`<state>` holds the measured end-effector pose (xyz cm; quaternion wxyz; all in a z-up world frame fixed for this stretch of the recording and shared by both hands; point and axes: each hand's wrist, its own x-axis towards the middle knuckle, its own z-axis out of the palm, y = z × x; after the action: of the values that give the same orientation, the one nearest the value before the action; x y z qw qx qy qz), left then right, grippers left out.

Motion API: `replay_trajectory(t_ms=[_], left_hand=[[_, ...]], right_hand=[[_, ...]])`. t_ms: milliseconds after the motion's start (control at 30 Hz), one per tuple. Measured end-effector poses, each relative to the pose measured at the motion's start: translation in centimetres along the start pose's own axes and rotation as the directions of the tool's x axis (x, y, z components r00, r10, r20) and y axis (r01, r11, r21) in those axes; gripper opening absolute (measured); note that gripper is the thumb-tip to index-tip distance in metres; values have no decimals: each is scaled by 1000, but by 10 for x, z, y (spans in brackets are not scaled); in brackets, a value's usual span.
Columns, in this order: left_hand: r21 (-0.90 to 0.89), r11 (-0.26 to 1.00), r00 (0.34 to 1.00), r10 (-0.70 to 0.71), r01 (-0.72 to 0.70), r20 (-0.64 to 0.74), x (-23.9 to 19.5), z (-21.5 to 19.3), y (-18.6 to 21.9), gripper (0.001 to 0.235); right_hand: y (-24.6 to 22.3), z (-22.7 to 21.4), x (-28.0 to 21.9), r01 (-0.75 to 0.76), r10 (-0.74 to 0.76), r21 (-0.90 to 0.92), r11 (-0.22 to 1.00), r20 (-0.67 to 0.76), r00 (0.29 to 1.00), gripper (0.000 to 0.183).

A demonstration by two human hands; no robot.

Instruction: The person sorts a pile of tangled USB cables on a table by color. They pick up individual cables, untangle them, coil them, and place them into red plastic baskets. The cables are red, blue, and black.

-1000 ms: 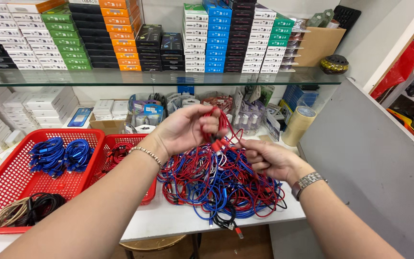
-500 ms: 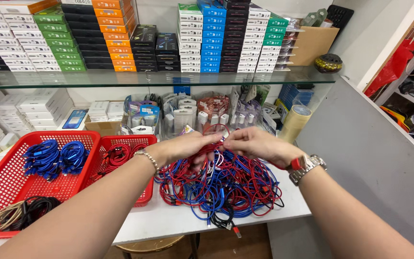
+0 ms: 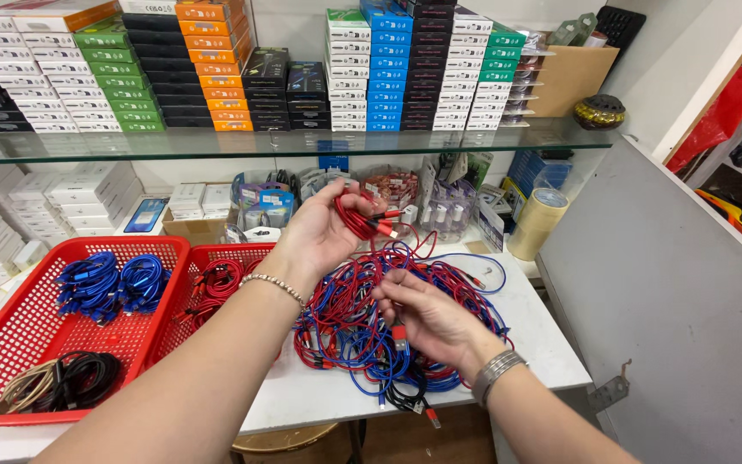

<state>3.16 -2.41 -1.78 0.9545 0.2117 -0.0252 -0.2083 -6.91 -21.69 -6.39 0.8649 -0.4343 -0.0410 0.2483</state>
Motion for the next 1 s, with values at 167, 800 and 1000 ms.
replay_trajectory(t_ms=[167, 800, 1000], left_hand=[[453, 861, 948, 304, -231, -94, 5, -11, -8, 24], [803, 581, 987, -2, 131, -160, -25, 19, -34, 38], [881, 472, 992, 84, 43, -93, -31, 4, -50, 44]], right_hand=[[23, 51, -7, 117, -121, -97, 988, -41, 992, 26], [-47, 12, 8, 150, -253, -515, 844, -136, 958, 31], [-49, -9, 24, 155, -271, -370, 916, -285, 919, 30]])
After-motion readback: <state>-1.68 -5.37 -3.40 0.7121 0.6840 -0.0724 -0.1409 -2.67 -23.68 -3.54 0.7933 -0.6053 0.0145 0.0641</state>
